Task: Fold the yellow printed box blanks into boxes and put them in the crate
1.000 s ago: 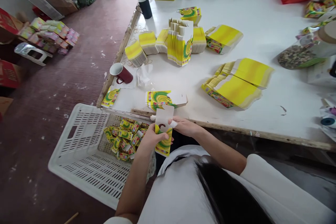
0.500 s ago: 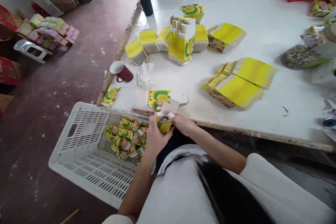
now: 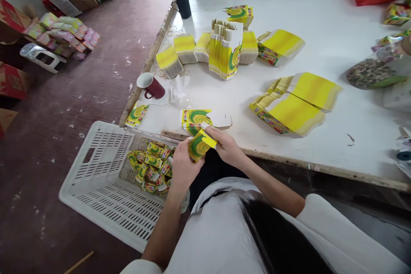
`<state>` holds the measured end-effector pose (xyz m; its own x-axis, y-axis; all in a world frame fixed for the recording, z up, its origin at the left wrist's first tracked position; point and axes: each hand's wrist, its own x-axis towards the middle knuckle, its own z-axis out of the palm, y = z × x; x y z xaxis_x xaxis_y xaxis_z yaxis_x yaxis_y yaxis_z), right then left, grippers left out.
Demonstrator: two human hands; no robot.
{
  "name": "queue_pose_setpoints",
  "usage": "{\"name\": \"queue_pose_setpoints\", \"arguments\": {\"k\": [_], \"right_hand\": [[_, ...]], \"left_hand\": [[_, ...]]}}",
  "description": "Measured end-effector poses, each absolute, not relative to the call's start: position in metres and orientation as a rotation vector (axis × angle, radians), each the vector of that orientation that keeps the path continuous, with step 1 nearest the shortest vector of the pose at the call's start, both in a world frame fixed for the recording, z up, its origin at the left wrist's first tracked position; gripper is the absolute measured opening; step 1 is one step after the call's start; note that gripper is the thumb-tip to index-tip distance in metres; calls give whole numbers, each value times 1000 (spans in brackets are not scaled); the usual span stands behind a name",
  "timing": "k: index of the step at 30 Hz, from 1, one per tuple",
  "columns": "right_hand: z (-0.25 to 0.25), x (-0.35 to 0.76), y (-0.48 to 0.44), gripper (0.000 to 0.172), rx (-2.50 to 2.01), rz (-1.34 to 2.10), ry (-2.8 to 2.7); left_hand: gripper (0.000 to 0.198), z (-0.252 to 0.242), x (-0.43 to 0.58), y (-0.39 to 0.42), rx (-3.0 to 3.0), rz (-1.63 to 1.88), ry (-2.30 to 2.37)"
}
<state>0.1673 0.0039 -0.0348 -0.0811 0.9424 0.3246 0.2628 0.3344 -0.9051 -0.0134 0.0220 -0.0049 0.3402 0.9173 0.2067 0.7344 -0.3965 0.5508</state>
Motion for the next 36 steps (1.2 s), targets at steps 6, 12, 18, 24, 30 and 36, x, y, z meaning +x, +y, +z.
{"name": "queue_pose_setpoints", "arguments": {"k": [6,12,18,24,30,36], "right_hand": [[-29,185,9,40,-1069,880,-1794],[-16,199,18,24,-949,993,-1868],[-18,182,11,61,-937,1100,-1559],[-18,157,10,45,-1134,909,-1469],[-12,169,27,50,-1366,755,-1503],[-21,186,55,20,-1935,374,-1669]], "left_hand": [[59,17,-30,30,2217,678,1362],[60,29,-29,38,2221,624,1288],[59,26,-22,32,2219,679,1280],[62,15,-20,21,2109,706,1380],[62,6,-92,22,1931,585,1671],[82,-8,-151,18,1693,705,2036]]}}
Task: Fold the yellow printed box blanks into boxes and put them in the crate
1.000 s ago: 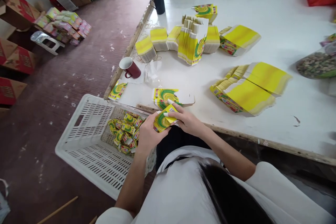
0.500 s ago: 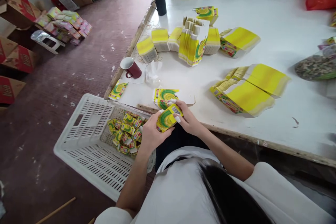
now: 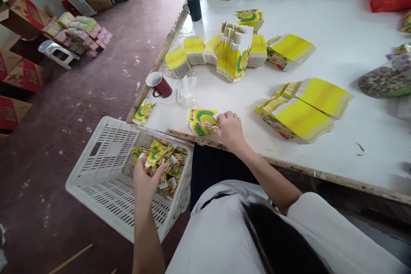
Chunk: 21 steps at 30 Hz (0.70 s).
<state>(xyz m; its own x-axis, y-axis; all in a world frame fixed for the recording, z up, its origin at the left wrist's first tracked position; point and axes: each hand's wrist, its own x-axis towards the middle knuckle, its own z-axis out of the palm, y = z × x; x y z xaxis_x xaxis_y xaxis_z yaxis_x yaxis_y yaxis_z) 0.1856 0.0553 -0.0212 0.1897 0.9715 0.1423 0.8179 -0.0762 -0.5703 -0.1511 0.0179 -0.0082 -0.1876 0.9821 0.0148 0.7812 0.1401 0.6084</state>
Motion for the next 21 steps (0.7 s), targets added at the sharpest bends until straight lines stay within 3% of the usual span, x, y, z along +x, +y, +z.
{"name": "queue_pose_setpoints", "arguments": {"k": [5,12,17,21], "right_hand": [[-18,183,60,22,-1926,429,-1750],[3,165,25,32,-1449,1118,-1535],[3,133,-4,39,-879,1680,-1246],[2,124,-4,51,-952,1622,-1181]], "left_hand": [[55,-20,-95,13,1563,765,1655],[92,-15,-15,17,1161,1065,1036],[91,8,4,24,1090,1273,1157],[84,14,6,33,1084,1388,1244]]}}
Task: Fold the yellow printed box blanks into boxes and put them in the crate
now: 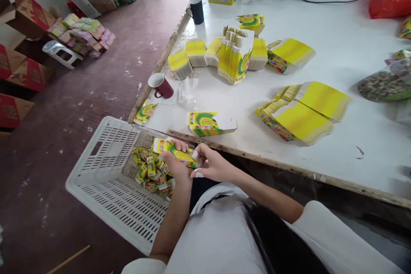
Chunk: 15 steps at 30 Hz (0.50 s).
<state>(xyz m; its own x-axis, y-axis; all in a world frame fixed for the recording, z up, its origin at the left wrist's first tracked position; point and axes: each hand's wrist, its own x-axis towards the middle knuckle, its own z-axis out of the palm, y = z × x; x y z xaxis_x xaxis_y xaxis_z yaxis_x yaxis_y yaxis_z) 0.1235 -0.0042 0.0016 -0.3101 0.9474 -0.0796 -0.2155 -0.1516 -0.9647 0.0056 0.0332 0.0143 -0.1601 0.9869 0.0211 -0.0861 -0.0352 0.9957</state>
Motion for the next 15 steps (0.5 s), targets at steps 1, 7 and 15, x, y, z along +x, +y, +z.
{"name": "queue_pose_setpoints", "arguments": {"k": [1,7,15], "right_hand": [[1,125,-2,50,-1002,1576,-1192],[-5,146,13,39,-999,1437,-1067],[3,185,18,26,-985,926,-1708]], "left_hand": [[85,14,6,33,1103,1370,1253],[56,1,4,16,1118,1308,1330],[86,25,-56,37,1172,1171,1078]]}}
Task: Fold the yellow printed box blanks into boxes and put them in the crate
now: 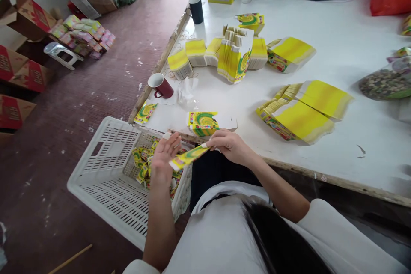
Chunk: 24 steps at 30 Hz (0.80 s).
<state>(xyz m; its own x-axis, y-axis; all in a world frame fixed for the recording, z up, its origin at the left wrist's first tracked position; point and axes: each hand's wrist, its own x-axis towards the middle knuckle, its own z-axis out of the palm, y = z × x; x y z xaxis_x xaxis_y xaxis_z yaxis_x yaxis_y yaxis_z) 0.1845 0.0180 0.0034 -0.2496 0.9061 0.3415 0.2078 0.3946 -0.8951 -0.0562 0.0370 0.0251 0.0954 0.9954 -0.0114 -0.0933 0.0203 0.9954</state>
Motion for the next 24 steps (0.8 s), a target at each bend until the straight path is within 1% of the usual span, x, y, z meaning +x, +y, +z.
{"name": "queue_pose_setpoints", "arguments": {"k": [2,3,5,6,8,9,11,13,17,20,22,24], "right_hand": [[11,190,19,35,-905,794,-1954],[14,189,20,36,-865,747,-2043],[16,184,19,31,-834,663,-2123],[15,179,18,28,-863,616,-2101],[10,168,13,27,-1000,515,-1933],[6,162,9,29,-1077,476,-1814],[-1,149,-2,30,-1177,449,-1584],[-9,136,-15,26,-1176,489,-1423],[-18,120,-35,30,-1070,750,-1276],[-16,128,-29,31,-1069,946,-1170],[-8,142,-16,36,-1104,990,-1106],[4,158,0,35,-1150,1004,-1108]], "left_hand": [[101,33,-69,40,1328,928,1058],[102,34,-70,39,1406,765,1061],[97,32,-60,33,1510,492,1075],[91,29,-51,30,1535,434,1098],[78,21,-30,23,1539,523,1191],[75,17,-20,20,1531,614,1238],[76,11,-4,16,1508,787,1303],[78,6,4,14,1489,902,1334],[83,3,5,14,1483,1063,1413],[83,4,-2,15,1580,1055,1463],[81,5,-6,14,1703,983,1495],[78,4,-8,12,1848,911,1496]]}}
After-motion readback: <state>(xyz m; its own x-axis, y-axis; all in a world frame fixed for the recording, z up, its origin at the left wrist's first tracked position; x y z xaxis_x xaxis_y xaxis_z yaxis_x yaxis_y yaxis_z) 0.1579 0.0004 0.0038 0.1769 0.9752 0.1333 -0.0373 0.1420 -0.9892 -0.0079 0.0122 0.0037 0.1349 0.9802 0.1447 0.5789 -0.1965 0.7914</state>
